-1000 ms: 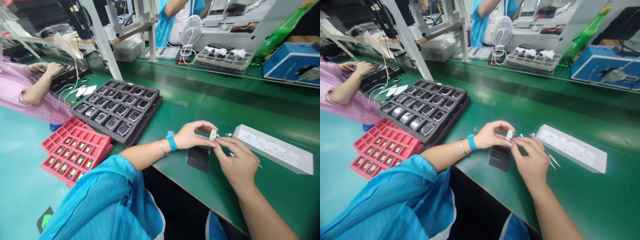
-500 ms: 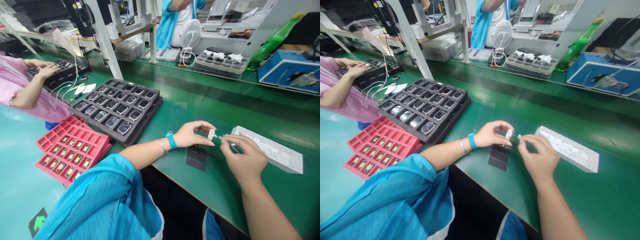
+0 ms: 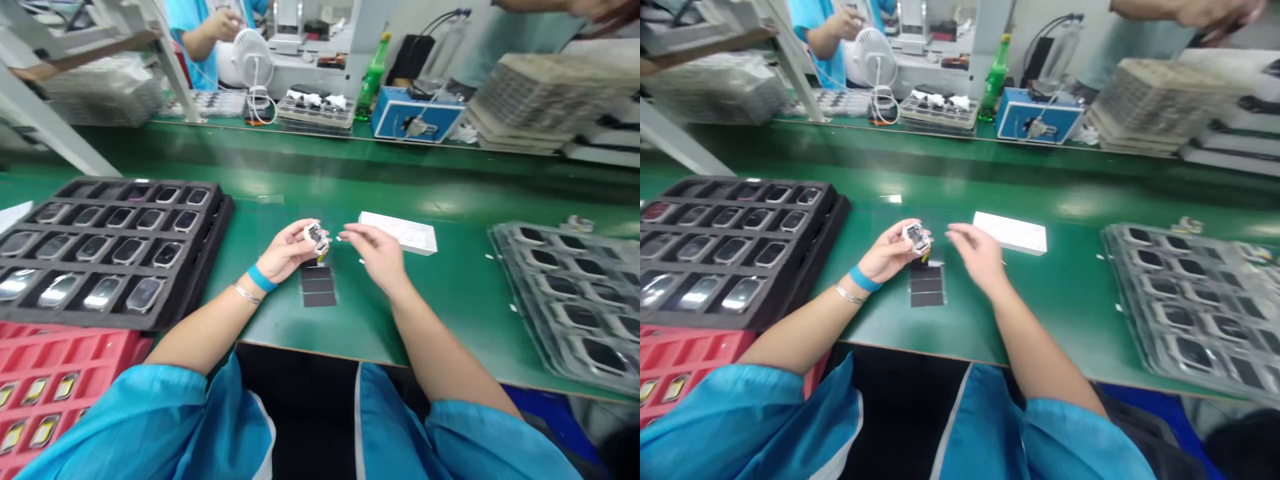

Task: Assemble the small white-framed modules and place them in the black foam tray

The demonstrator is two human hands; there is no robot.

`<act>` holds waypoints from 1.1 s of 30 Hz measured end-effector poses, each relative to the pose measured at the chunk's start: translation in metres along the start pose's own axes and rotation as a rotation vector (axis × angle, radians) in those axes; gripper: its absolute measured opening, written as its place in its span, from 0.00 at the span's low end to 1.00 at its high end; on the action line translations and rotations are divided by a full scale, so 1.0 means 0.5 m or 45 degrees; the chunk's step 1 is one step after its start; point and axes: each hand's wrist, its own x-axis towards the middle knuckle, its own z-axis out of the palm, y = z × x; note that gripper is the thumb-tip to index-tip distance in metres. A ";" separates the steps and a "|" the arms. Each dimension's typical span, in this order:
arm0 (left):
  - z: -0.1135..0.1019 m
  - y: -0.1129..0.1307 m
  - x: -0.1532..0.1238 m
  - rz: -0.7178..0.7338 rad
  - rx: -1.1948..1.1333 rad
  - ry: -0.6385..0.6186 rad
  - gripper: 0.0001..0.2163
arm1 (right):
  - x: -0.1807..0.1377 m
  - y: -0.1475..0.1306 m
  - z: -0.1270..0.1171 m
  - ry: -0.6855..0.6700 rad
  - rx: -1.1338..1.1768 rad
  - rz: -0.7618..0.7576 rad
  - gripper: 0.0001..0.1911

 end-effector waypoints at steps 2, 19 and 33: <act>0.002 0.002 -0.002 -0.020 0.019 -0.012 0.25 | -0.022 -0.014 0.033 -0.147 0.138 -0.016 0.12; 0.003 0.012 -0.005 -0.159 0.057 -0.070 0.24 | -0.012 -0.053 -0.023 -0.596 0.951 0.505 0.16; 0.015 0.008 -0.008 -0.460 0.029 -0.257 0.20 | -0.032 -0.040 0.011 -0.280 0.165 -0.301 0.12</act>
